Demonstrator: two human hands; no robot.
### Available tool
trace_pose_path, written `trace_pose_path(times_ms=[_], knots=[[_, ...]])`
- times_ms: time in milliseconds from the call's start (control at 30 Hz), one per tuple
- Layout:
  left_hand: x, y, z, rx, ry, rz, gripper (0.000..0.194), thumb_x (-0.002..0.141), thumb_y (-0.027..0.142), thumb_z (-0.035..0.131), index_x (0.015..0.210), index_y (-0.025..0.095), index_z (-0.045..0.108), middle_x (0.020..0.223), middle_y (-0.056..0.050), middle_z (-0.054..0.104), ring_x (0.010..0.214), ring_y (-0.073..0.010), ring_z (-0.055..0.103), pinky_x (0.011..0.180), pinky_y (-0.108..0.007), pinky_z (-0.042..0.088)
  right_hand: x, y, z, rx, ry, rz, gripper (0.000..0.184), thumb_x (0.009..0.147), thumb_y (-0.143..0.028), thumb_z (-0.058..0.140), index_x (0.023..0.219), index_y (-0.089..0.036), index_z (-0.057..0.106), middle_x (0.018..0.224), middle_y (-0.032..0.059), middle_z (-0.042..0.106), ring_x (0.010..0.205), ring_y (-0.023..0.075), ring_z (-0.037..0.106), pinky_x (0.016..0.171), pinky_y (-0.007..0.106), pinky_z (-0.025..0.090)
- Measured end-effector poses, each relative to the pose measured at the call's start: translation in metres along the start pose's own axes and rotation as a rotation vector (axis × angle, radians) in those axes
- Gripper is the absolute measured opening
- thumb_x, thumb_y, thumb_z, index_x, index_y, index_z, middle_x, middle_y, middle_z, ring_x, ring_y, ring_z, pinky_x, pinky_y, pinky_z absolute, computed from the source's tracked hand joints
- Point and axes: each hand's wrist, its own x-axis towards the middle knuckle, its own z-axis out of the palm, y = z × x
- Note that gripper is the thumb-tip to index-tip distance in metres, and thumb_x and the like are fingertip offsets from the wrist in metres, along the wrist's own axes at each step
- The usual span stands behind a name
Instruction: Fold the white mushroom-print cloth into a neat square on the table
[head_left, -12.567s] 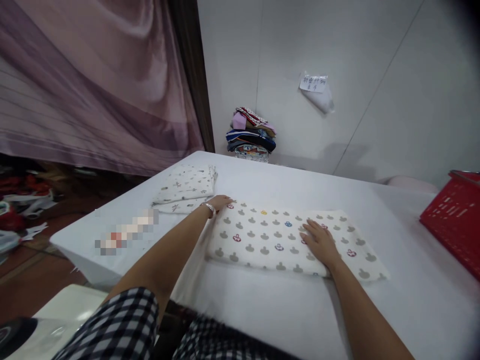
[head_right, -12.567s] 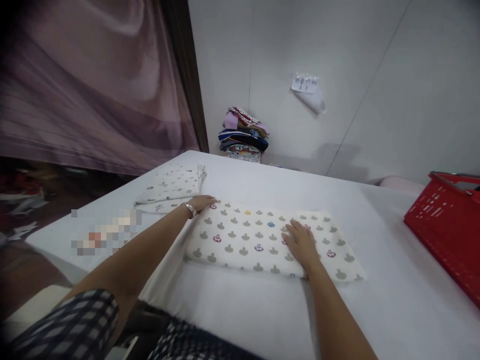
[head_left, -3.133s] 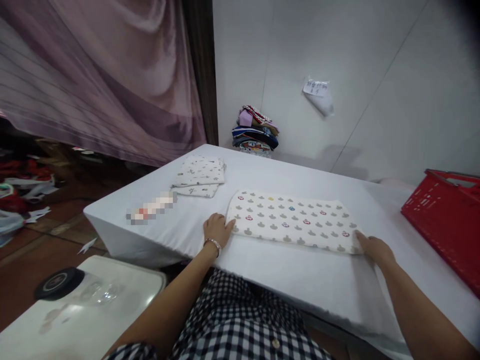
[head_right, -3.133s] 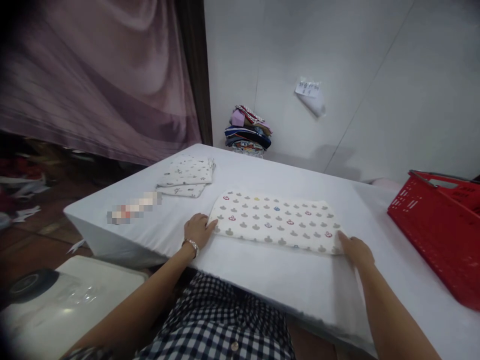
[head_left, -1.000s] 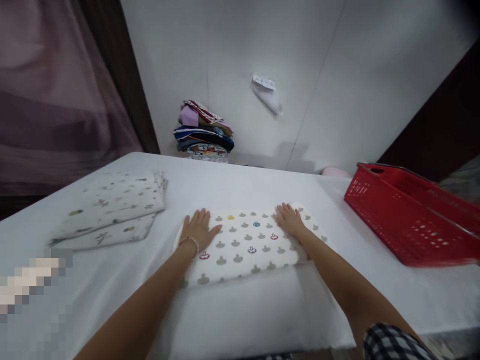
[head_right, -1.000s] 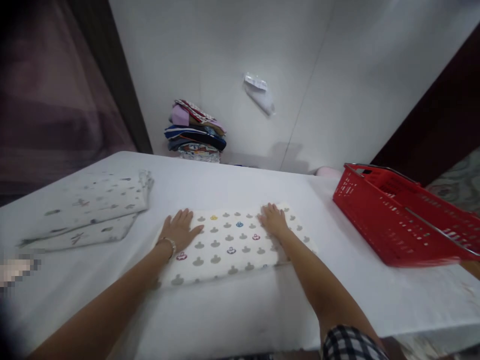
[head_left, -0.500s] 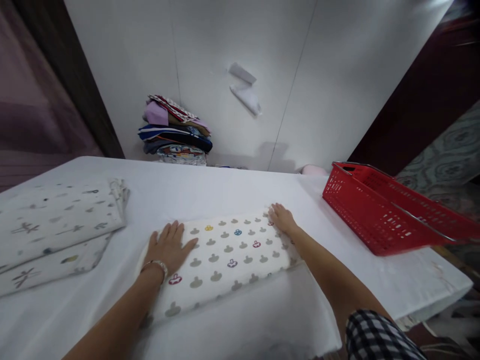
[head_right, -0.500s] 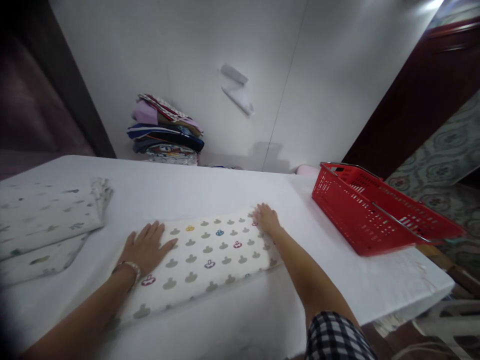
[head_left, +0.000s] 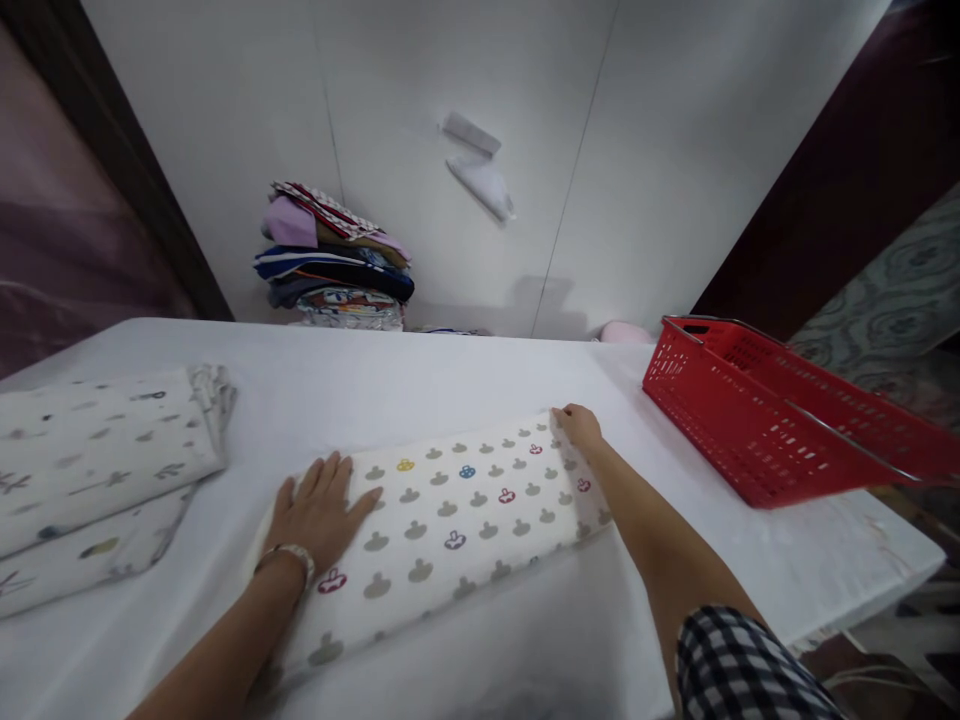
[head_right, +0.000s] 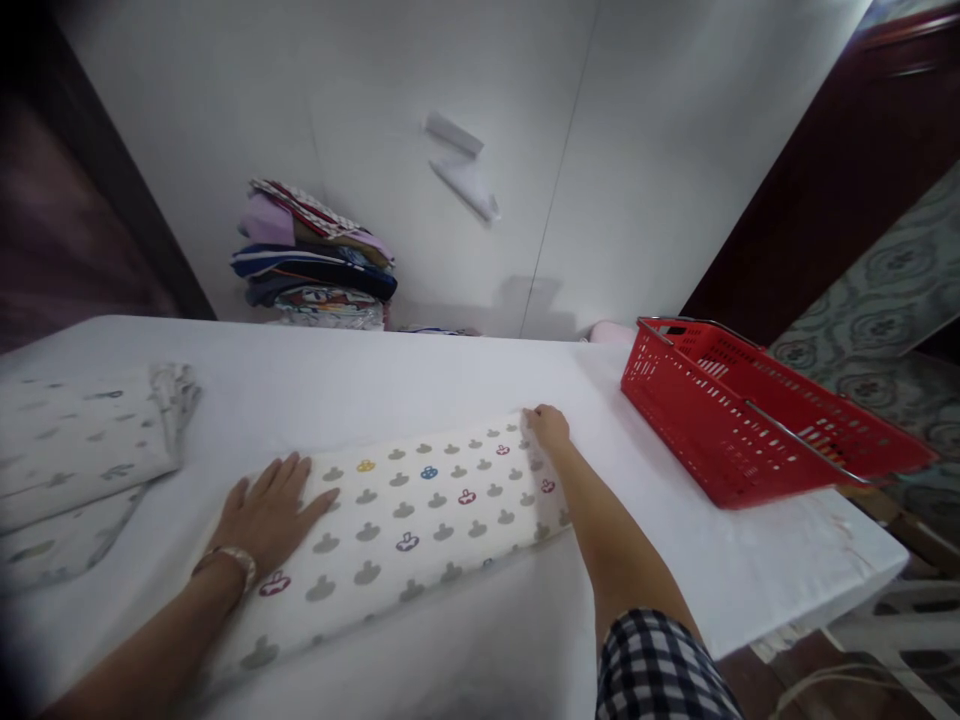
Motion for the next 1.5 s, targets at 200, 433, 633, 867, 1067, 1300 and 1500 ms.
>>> trace_pose_path(times_ms=[200,433,633,867,1067,1300,1500], knots=[[-0.001,-0.001,0.001,-0.019,0.020,0.018,0.079,0.080,0.061,0.026,0.142,0.012,0.033,0.151,-0.010,0.024,0.139,-0.0296,0.017,0.111,-0.051,0.013,-0.001,0.003,0.010,-0.129,0.058,0.046,0.033,0.091,-0.040,0.038,0.093,-0.019,0.064,0.096,0.0086,0.066,0.090,0.0194,0.060,0.072,0.027,0.040],[-0.002,-0.003,0.004,-0.046,0.027,0.014,0.079,0.080,0.061,0.027,0.141,0.012,0.034,0.151,-0.011,0.025,0.139,-0.0306,0.016,0.111,-0.051,0.012,-0.002,0.002,0.005,-0.127,0.032,-0.015,0.035,0.089,-0.039,0.040,0.104,-0.018,0.063,0.104,0.0100,0.065,0.097,0.0229,0.058,0.080,0.032,0.042],[-0.002,-0.003,0.004,-0.028,0.018,0.011,0.080,0.080,0.062,0.027,0.142,0.012,0.033,0.151,-0.010,0.025,0.139,-0.0295,0.017,0.111,-0.050,0.012,-0.005,-0.026,0.006,-0.040,0.099,-0.483,0.031,0.085,-0.019,0.046,0.112,-0.019,0.062,0.118,0.0063,0.060,0.114,0.0202,0.048,0.098,0.031,0.033],[-0.003,0.001,-0.002,-0.009,-0.015,-0.003,0.078,0.080,0.059,0.029,0.141,0.011,0.034,0.150,-0.011,0.027,0.139,-0.0288,0.017,0.111,-0.049,0.011,-0.011,-0.044,0.008,-0.012,-0.076,-0.670,0.020,0.085,-0.019,0.050,0.089,-0.022,0.069,0.094,0.0022,0.066,0.094,0.0172,0.052,0.087,0.028,0.036],[-0.003,-0.001,0.001,-0.001,-0.013,-0.002,0.079,0.080,0.061,0.029,0.142,0.012,0.033,0.150,-0.010,0.026,0.139,-0.0276,0.016,0.111,-0.049,0.010,-0.016,-0.035,0.016,-0.105,0.005,-0.695,0.020,0.089,-0.020,0.048,0.084,-0.019,0.067,0.091,0.0056,0.063,0.091,0.0186,0.049,0.083,0.029,0.035],[-0.003,-0.002,0.000,-0.022,-0.014,-0.006,0.078,0.079,0.059,0.032,0.141,0.012,0.034,0.149,-0.011,0.028,0.139,-0.0291,0.017,0.111,-0.049,0.011,-0.025,-0.024,0.027,-0.133,0.093,-0.736,0.025,0.092,-0.021,0.042,0.088,-0.019,0.066,0.099,0.0079,0.062,0.095,0.0200,0.048,0.083,0.032,0.034],[-0.003,-0.003,0.001,-0.015,-0.008,0.002,0.079,0.079,0.060,0.031,0.141,0.012,0.034,0.150,-0.011,0.027,0.139,-0.0292,0.017,0.111,-0.049,0.011,-0.030,-0.024,0.026,-0.100,0.134,-0.745,0.026,0.093,-0.020,0.040,0.085,-0.017,0.064,0.098,0.0087,0.062,0.093,0.0201,0.049,0.084,0.032,0.036]])
